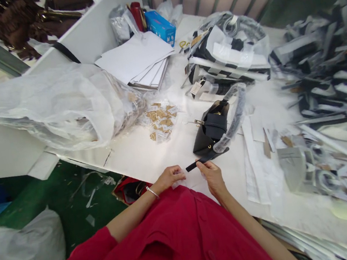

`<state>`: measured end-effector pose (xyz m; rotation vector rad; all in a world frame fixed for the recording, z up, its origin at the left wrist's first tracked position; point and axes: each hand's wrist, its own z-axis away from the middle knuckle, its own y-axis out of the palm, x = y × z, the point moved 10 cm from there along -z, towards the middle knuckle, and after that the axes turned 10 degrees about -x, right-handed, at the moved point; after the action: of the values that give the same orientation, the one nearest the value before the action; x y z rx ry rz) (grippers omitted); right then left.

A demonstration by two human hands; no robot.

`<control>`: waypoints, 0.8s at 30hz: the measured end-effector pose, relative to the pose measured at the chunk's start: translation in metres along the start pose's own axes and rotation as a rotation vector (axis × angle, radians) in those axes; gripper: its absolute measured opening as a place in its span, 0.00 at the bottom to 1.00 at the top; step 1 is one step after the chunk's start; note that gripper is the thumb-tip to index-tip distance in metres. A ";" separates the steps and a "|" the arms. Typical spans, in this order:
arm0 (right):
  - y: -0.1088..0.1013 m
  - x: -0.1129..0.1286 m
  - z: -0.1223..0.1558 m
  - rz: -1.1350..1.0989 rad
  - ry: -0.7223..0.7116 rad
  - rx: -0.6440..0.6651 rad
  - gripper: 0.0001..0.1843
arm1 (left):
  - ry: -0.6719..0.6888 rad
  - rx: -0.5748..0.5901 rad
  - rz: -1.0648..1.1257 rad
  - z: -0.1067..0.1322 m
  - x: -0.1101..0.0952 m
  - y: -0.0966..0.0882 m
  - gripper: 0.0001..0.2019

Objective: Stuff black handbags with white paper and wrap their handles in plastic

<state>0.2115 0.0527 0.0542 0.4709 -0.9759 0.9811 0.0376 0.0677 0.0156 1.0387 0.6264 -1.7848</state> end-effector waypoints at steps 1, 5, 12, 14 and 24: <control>-0.001 -0.001 0.000 0.017 -0.009 0.001 0.24 | 0.001 0.006 0.013 0.000 -0.004 0.003 0.19; -0.002 -0.001 0.000 0.064 -0.042 0.004 0.24 | 0.017 0.020 0.072 -0.001 -0.017 0.013 0.18; -0.003 -0.010 -0.005 0.112 0.008 0.073 0.30 | 0.047 0.090 0.255 -0.008 -0.033 0.037 0.26; -0.014 -0.009 -0.009 0.077 0.029 0.026 0.29 | 0.049 0.069 0.249 -0.012 -0.034 0.042 0.27; -0.042 0.016 -0.025 -0.017 0.006 -0.104 0.24 | 0.089 0.032 0.252 -0.036 -0.029 0.060 0.23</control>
<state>0.2626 0.0577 0.0586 0.3886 -1.0105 0.9113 0.1111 0.0835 0.0237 1.1702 0.4981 -1.5405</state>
